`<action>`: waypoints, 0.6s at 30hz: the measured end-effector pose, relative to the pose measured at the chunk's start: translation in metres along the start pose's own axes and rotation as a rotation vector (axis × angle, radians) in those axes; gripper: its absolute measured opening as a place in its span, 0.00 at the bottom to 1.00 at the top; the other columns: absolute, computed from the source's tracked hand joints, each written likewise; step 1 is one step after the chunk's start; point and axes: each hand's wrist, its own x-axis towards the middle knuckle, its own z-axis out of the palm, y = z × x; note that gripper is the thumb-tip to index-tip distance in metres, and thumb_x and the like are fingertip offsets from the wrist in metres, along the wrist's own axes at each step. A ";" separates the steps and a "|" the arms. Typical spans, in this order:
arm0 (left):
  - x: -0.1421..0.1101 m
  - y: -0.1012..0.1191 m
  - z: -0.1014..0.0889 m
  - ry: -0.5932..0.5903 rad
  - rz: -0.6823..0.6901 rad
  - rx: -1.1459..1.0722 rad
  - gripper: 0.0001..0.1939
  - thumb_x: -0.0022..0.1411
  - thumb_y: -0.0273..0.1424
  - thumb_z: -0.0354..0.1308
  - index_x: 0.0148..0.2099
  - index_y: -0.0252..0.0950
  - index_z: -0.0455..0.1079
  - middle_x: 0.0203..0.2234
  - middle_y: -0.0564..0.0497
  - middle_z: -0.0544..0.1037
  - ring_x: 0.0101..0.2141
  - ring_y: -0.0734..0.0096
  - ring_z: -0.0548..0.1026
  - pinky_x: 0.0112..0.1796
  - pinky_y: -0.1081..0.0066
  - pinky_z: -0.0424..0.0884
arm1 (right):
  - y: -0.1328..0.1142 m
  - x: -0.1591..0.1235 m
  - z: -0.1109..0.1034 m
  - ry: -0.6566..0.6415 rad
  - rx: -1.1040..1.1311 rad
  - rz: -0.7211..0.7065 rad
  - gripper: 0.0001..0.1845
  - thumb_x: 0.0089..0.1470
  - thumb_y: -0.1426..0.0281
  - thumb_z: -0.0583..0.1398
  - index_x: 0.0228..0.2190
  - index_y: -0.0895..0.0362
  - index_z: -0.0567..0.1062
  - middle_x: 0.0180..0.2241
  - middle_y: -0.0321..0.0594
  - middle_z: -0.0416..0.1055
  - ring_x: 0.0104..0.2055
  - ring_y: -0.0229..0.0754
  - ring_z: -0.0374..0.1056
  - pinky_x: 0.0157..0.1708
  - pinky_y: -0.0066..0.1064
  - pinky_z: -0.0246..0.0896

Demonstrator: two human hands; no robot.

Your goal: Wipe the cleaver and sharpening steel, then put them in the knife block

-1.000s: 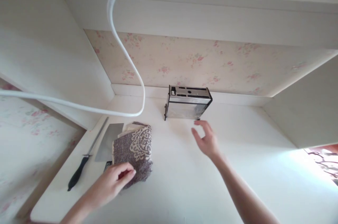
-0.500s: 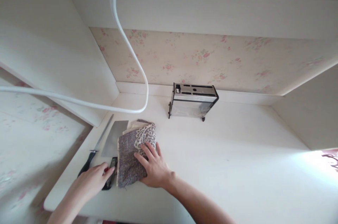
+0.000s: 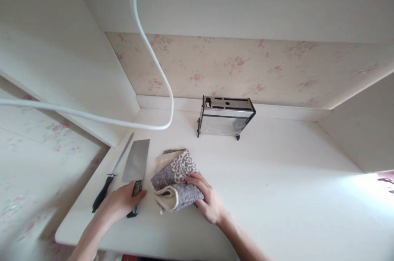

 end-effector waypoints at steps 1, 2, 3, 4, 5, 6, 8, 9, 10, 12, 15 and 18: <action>0.000 0.007 0.000 0.012 0.008 -0.007 0.22 0.60 0.52 0.43 0.34 0.39 0.64 0.33 0.43 0.78 0.38 0.52 0.76 0.33 0.66 0.64 | 0.000 -0.001 0.000 -0.010 0.011 -0.007 0.27 0.47 0.74 0.55 0.50 0.49 0.70 0.53 0.37 0.69 0.63 0.46 0.53 0.65 0.48 0.37; 0.000 0.014 0.001 0.029 -0.001 -0.014 0.22 0.60 0.52 0.43 0.34 0.39 0.64 0.34 0.44 0.78 0.38 0.52 0.76 0.33 0.67 0.63 | 0.000 -0.001 -0.001 -0.006 0.029 0.001 0.26 0.48 0.74 0.54 0.49 0.48 0.71 0.52 0.36 0.69 0.62 0.45 0.54 0.65 0.47 0.36; 0.000 0.022 0.003 0.049 -0.028 -0.021 0.22 0.61 0.52 0.42 0.33 0.40 0.64 0.34 0.44 0.78 0.37 0.53 0.76 0.31 0.67 0.62 | 0.000 0.000 -0.001 0.011 0.054 0.026 0.25 0.49 0.74 0.54 0.49 0.48 0.72 0.53 0.37 0.69 0.62 0.45 0.55 0.65 0.47 0.37; -0.001 0.031 0.006 0.079 -0.068 -0.025 0.22 0.61 0.52 0.41 0.34 0.40 0.64 0.34 0.45 0.78 0.36 0.53 0.76 0.30 0.68 0.61 | 0.001 0.000 -0.001 0.037 0.086 0.058 0.24 0.51 0.74 0.53 0.48 0.48 0.73 0.54 0.37 0.68 0.61 0.45 0.56 0.65 0.47 0.38; -0.003 0.038 0.011 0.116 -0.118 -0.025 0.22 0.62 0.52 0.40 0.34 0.40 0.64 0.34 0.45 0.78 0.35 0.53 0.76 0.29 0.68 0.60 | 0.002 0.000 -0.001 0.067 0.122 0.090 0.22 0.53 0.73 0.53 0.48 0.49 0.73 0.54 0.38 0.67 0.61 0.45 0.57 0.64 0.47 0.39; -0.004 0.045 0.015 0.167 -0.164 -0.025 0.23 0.63 0.52 0.39 0.34 0.40 0.64 0.35 0.45 0.78 0.35 0.53 0.76 0.28 0.68 0.59 | 0.003 0.000 -0.002 0.091 0.159 0.116 0.21 0.54 0.71 0.52 0.48 0.49 0.74 0.55 0.38 0.66 0.60 0.46 0.58 0.64 0.48 0.41; -0.008 0.055 0.025 0.277 -0.225 -0.036 0.23 0.64 0.51 0.36 0.35 0.41 0.63 0.38 0.47 0.78 0.36 0.54 0.76 0.28 0.69 0.57 | 0.005 0.000 -0.002 0.102 0.216 0.144 0.20 0.56 0.68 0.52 0.48 0.49 0.74 0.55 0.38 0.66 0.60 0.47 0.58 0.63 0.50 0.42; -0.011 0.057 0.029 0.315 -0.239 -0.044 0.23 0.64 0.51 0.36 0.34 0.41 0.63 0.38 0.48 0.78 0.36 0.55 0.75 0.28 0.70 0.57 | 0.005 0.000 -0.003 0.095 0.228 0.147 0.19 0.56 0.68 0.52 0.48 0.48 0.74 0.55 0.38 0.66 0.60 0.47 0.58 0.63 0.50 0.42; -0.012 0.057 0.032 0.336 -0.247 -0.051 0.23 0.64 0.51 0.36 0.33 0.41 0.63 0.37 0.49 0.78 0.37 0.55 0.75 0.27 0.70 0.56 | 0.005 -0.001 -0.003 0.083 0.227 0.142 0.19 0.56 0.68 0.52 0.48 0.48 0.74 0.56 0.38 0.66 0.61 0.47 0.57 0.63 0.51 0.41; -0.015 0.055 0.037 0.350 -0.250 -0.059 0.22 0.64 0.51 0.38 0.32 0.41 0.62 0.36 0.50 0.77 0.36 0.56 0.75 0.27 0.70 0.55 | 0.003 -0.001 -0.003 0.053 0.189 0.114 0.20 0.56 0.69 0.53 0.48 0.48 0.74 0.55 0.37 0.66 0.61 0.47 0.56 0.64 0.50 0.38; -0.018 0.049 0.042 0.369 -0.236 -0.067 0.20 0.64 0.49 0.41 0.31 0.41 0.62 0.33 0.51 0.77 0.35 0.59 0.74 0.27 0.71 0.55 | -0.002 -0.001 -0.002 0.016 0.100 0.069 0.22 0.54 0.72 0.53 0.49 0.48 0.73 0.55 0.38 0.67 0.62 0.45 0.55 0.65 0.48 0.35; -0.020 0.043 0.050 0.396 -0.197 -0.083 0.18 0.64 0.47 0.43 0.30 0.40 0.61 0.30 0.52 0.76 0.32 0.61 0.74 0.27 0.72 0.55 | -0.004 -0.001 0.001 0.024 0.037 0.083 0.26 0.51 0.75 0.53 0.51 0.47 0.72 0.56 0.37 0.65 0.62 0.44 0.55 0.65 0.47 0.37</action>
